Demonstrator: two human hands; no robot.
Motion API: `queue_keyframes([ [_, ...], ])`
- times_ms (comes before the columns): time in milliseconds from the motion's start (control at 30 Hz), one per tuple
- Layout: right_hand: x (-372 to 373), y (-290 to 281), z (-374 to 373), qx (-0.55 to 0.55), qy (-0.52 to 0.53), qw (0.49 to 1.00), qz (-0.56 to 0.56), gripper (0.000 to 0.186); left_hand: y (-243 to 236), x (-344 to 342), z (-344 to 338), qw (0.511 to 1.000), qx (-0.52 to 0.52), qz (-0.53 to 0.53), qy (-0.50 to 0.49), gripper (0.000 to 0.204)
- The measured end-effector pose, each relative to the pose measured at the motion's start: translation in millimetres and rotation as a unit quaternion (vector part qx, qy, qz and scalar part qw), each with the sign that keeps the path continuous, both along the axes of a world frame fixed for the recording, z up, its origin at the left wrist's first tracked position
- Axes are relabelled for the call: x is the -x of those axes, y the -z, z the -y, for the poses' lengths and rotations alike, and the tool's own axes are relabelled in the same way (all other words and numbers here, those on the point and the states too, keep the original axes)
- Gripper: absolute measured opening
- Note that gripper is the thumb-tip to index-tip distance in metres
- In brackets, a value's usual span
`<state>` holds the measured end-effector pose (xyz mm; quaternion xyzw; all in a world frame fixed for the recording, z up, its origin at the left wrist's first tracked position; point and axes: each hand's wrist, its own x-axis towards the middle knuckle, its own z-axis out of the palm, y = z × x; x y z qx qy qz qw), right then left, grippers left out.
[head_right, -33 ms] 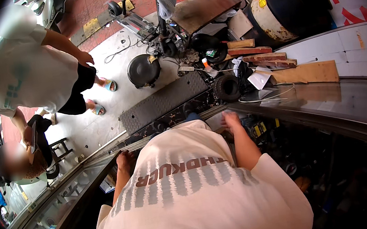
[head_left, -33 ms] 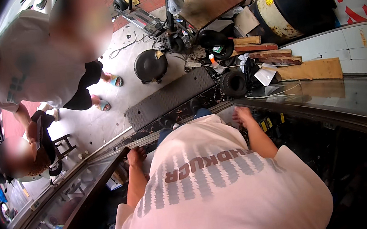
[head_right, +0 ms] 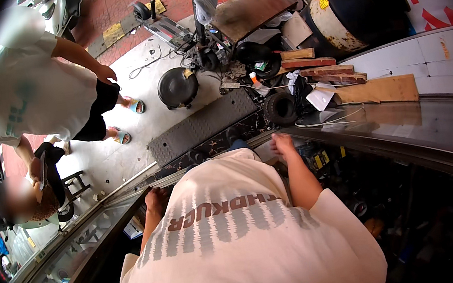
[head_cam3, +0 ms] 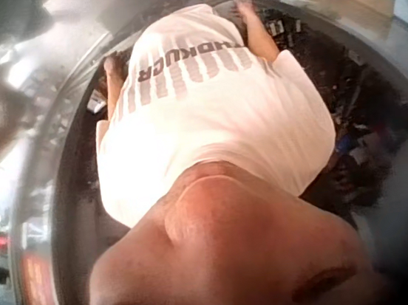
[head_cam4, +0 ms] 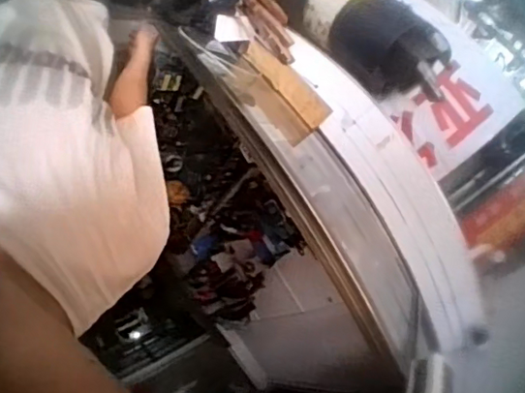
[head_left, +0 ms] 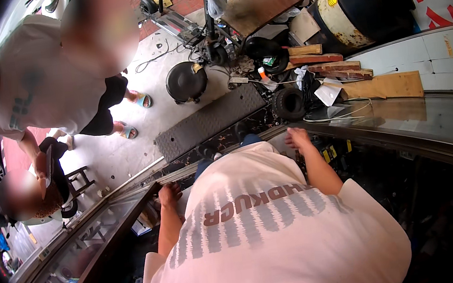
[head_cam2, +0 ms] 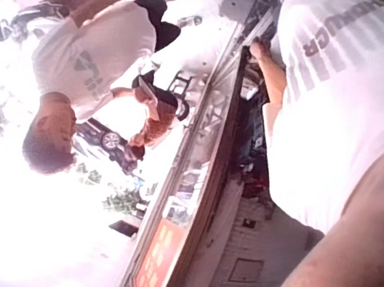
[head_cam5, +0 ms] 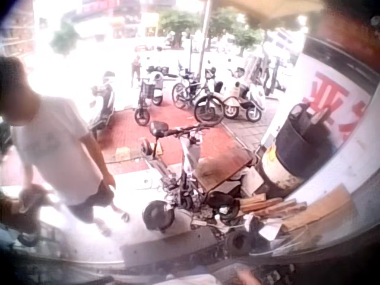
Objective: The person works on the wiring and front components of an electric bicycle using a screwdriver, then moves to a blue scooter to fit and adjust a seat.
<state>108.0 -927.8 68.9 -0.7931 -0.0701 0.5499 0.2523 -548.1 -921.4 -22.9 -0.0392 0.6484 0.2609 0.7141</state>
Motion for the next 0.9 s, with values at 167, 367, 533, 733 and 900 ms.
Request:
queue_keyframes([
  [167,1.5,-33.7,-48.3,-0.045,-0.064,0.996,0.045,0.034,-20.4,-38.9,11.9,0.995,0.036,-0.089,-0.011,0.040],
  [367,-20.1,-10.9,-22.7,0.043,-0.056,0.997,0.042,0.038,-18.5,-39.4,36.8,0.996,0.028,-0.075,-0.042,0.041],
  [533,-41.3,13.7,19.5,0.118,-0.018,0.993,0.009,0.038,-8.1,-32.9,58.8,0.988,-0.057,-0.116,0.083,0.039],
  [733,-56.0,19.1,37.4,0.113,0.013,0.993,0.025,0.038,-37.2,-66.4,27.0,0.996,0.029,-0.079,-0.008,0.041],
  [900,-56.5,18.5,13.4,0.056,0.010,0.998,0.002,0.036,-31.7,-61.3,9.2,0.994,0.043,-0.105,-0.003,0.042],
])
